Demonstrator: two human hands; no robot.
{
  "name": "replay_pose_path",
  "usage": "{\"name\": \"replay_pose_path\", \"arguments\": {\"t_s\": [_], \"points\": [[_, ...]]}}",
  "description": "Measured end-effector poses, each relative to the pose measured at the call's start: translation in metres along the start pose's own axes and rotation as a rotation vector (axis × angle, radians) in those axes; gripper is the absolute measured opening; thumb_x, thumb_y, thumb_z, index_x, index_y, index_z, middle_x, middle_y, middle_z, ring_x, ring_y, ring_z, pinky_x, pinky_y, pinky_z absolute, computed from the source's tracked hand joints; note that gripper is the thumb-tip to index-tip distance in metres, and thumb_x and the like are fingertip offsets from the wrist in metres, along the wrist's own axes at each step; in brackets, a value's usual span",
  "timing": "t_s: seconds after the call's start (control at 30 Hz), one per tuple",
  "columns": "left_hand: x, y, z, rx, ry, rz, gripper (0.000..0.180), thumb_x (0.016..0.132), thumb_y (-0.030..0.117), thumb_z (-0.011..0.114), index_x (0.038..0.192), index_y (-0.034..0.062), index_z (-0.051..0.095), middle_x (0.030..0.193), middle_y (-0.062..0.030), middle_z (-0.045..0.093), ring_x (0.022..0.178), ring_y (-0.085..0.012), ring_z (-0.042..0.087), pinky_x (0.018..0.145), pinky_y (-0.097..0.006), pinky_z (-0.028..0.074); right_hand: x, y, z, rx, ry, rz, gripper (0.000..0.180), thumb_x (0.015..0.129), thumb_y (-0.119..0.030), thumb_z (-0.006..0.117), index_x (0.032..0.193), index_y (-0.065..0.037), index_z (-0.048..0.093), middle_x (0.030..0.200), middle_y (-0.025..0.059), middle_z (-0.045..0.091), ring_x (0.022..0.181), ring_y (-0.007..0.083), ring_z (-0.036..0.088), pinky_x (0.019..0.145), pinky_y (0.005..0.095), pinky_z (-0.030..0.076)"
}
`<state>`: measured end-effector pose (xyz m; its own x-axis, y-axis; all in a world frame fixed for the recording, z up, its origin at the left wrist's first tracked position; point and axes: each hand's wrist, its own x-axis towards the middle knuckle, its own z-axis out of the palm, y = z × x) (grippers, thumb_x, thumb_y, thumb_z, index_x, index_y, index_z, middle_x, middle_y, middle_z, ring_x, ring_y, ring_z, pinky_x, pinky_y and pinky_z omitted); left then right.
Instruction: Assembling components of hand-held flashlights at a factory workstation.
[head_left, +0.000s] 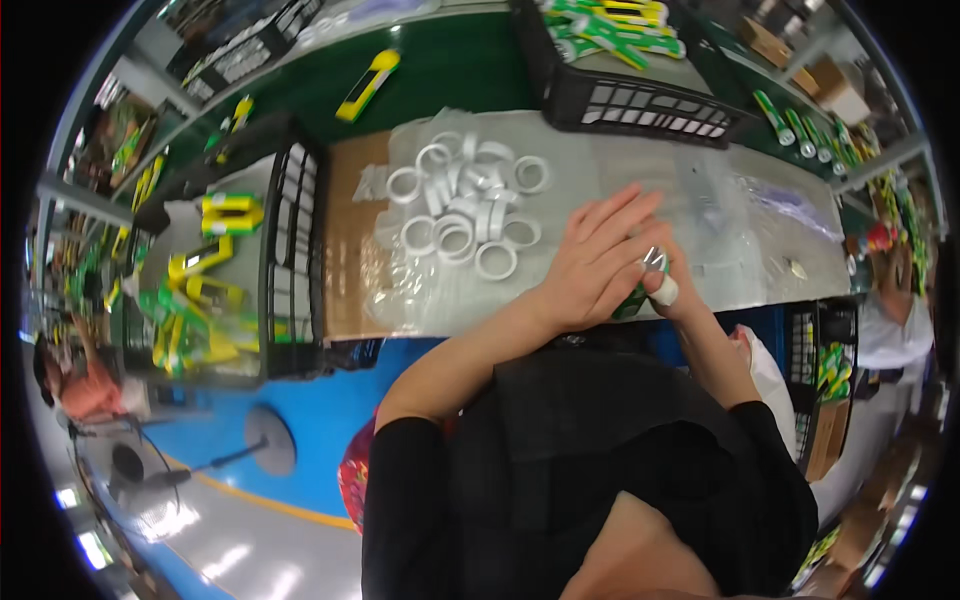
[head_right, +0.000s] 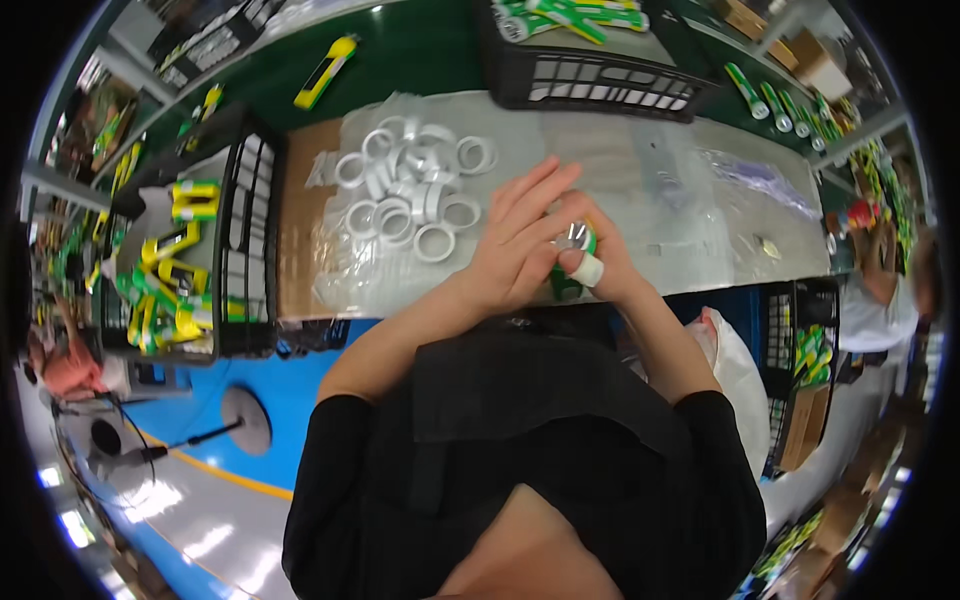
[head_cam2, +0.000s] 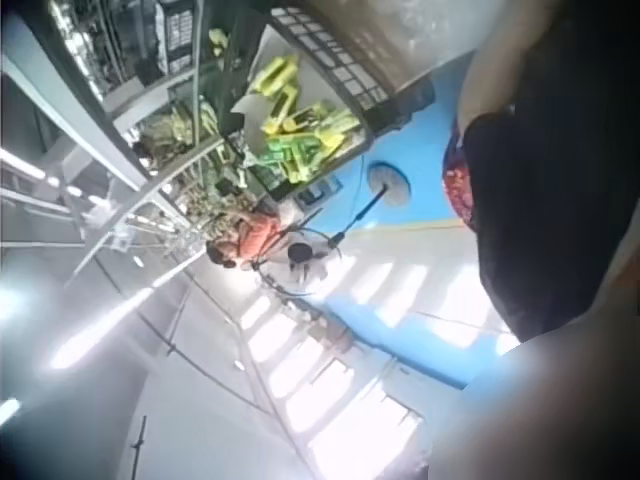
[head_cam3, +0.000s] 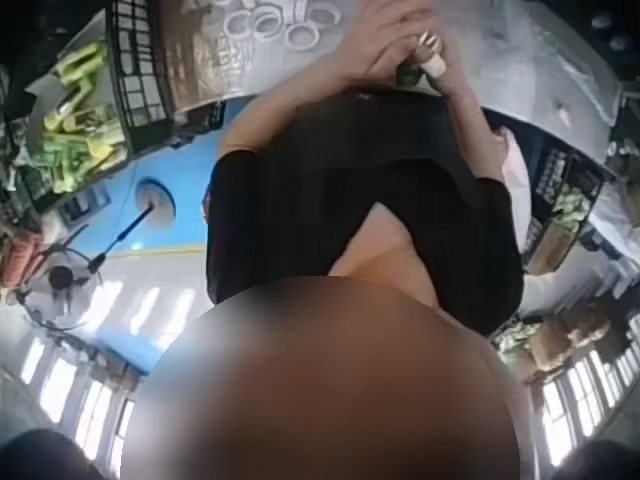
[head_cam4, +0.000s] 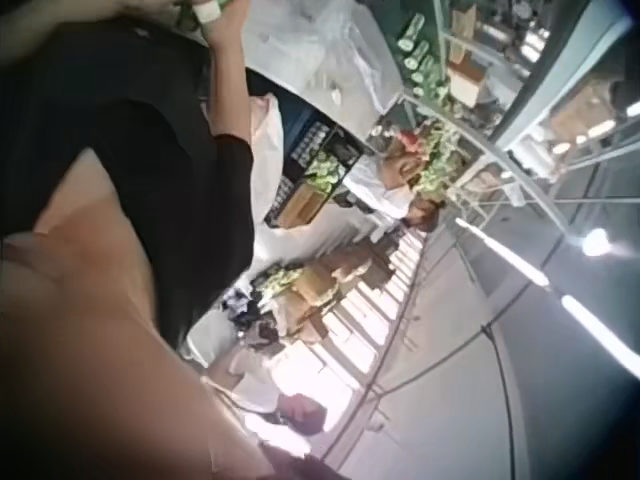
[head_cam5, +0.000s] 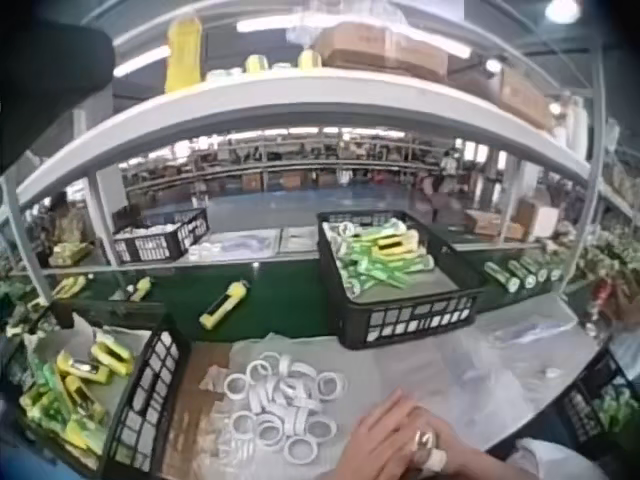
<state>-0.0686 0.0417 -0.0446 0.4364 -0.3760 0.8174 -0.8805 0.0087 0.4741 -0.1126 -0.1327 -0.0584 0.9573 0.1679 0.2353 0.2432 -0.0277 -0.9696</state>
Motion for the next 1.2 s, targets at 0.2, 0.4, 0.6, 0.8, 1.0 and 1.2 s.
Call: {"name": "replay_pose_path", "arguments": {"t_s": [0.2,0.4,0.6,0.8,1.0,1.2], "points": [[0.048,-0.04,-0.009,0.266,-0.088,-0.153,0.061,0.077,0.024,0.074,0.131,0.0058,0.052,0.129,-0.0158,0.057,0.12,-0.0329,0.052,0.1,-0.046,0.036,-0.002,-0.031,-0.035,0.31,0.122,-0.056,0.066,0.082,-0.057,0.069,0.121,-0.008,0.047,0.091,0.0105,0.06,0.068,0.0193,0.059,0.062,0.032,0.048],[0.049,-0.092,-0.05,0.752,-0.69,-0.281,0.05,0.075,0.027,0.076,0.117,0.0061,0.061,0.116,-0.0169,0.063,0.114,-0.0322,0.056,0.1,-0.046,0.036,0.03,-0.009,-0.038,0.28,0.205,-0.091,0.057,0.085,-0.046,0.07,0.12,-0.007,0.046,0.083,0.0103,0.059,0.068,0.0177,0.059,0.061,0.0315,0.048],[0.054,-0.096,-0.04,0.298,-0.357,-0.399,0.043,0.084,0.02,0.069,0.123,0.0037,0.059,0.119,-0.0172,0.062,0.113,-0.0298,0.058,0.098,-0.039,0.042,0.041,-0.001,-0.043,0.356,0.151,-0.107,0.051,0.086,-0.034,0.072,0.12,-0.006,0.047,0.085,0.0086,0.059,0.071,0.017,0.059,0.063,0.0308,0.048],[0.086,-0.044,-0.004,-0.252,-0.117,-0.555,0.031,0.093,0.012,0.06,0.122,0.0011,0.058,0.128,-0.0106,0.057,0.108,-0.0177,0.055,0.089,-0.03,0.046,0.05,0.0,-0.043,0.335,0.11,-0.139,0.04,0.088,-0.023,0.067,0.118,-0.005,0.048,0.088,0.008,0.059,0.071,0.0154,0.059,0.065,0.0299,0.05],[0.086,-0.04,0.015,-0.069,-0.068,-0.119,0.039,0.072,0.009,0.082,0.107,0.0049,0.065,0.125,-0.0137,0.053,0.098,-0.0216,0.059,0.079,-0.031,0.051,0.05,0.0,-0.041,0.3,0.143,-0.077,0.048,0.088,-0.033,0.07,0.12,-0.006,0.048,0.098,0.0043,0.058,0.081,0.0128,0.058,0.069,0.029,0.049],[0.08,-0.047,0.019,0.007,-0.088,-0.02,0.043,0.064,0.03,0.087,0.089,0.0014,0.068,0.119,-0.0141,0.055,0.094,-0.0234,0.06,0.066,-0.029,0.049,0.052,0.006,-0.045,0.134,0.143,-0.176,0.05,0.088,-0.039,0.07,0.121,-0.006,0.05,0.104,0.0015,0.056,0.096,0.0097,0.053,0.081,0.0259,0.045]]}}
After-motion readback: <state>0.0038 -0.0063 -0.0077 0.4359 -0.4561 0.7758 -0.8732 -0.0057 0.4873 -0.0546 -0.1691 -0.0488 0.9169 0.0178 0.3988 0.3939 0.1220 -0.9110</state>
